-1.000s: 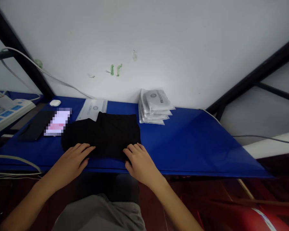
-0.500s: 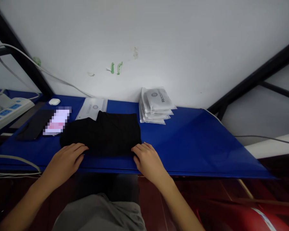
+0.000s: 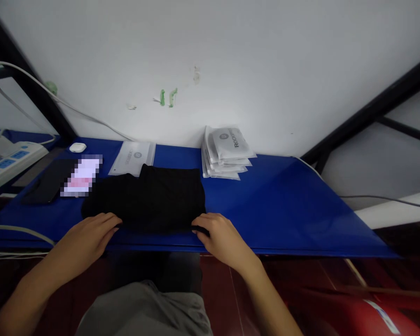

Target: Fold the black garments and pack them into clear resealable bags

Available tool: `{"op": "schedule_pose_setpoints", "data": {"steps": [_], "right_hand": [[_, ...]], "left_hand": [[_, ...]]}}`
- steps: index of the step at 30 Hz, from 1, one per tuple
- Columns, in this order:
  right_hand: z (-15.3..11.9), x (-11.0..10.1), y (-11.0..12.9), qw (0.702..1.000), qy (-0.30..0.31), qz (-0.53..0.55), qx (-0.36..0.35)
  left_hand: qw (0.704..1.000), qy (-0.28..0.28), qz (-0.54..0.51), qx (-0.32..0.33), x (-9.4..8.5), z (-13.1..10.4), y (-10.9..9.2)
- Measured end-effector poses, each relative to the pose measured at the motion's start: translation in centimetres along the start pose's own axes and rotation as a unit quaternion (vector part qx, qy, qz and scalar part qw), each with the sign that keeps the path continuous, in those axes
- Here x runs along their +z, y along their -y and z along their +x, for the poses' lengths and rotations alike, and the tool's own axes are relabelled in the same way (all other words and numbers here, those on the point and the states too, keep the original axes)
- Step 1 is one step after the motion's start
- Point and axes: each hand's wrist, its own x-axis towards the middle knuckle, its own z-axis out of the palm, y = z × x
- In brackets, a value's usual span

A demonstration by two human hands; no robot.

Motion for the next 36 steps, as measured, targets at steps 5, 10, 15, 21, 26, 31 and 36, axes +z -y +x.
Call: {"op": "schedule_pose_setpoints", "data": {"steps": [5,10,15,21,26,31,36], "right_hand": [[-0.2,-0.5,0.2,0.995,-0.043,0.082,0.036],[0.4,-1.1,-0.2,0.987,-0.092,0.108,0.078],[2.3,-1.2,-1.9,0.977,-0.164,0.098,0.092],[3.7,0.9,-1.5,0.939,-0.322,-0.112,0.041],[3.1,3.0,-0.5,0.972,-0.172,-0.145,-0.061],[3.4,4.3,-1.3,0.983,-0.115,-0.135,-0.052],[3.4,4.5,-1.7,0.986,-0.108,-0.120,-0.051]], "left_hand": [[1.000,-0.004,-0.014,0.010,-1.0,-0.2,0.0],[0.998,-0.061,0.009,-0.010,-2.2,0.7,-0.1],[0.989,-0.138,0.037,-0.032,-3.5,3.7,-0.8],[0.950,-0.301,0.068,-0.043,-1.5,6.2,-2.6],[0.983,-0.174,0.052,0.032,1.8,5.7,-2.4],[0.995,-0.089,0.037,0.011,3.3,5.9,-1.1],[0.998,-0.066,0.005,0.020,3.9,5.9,-0.3]]}}
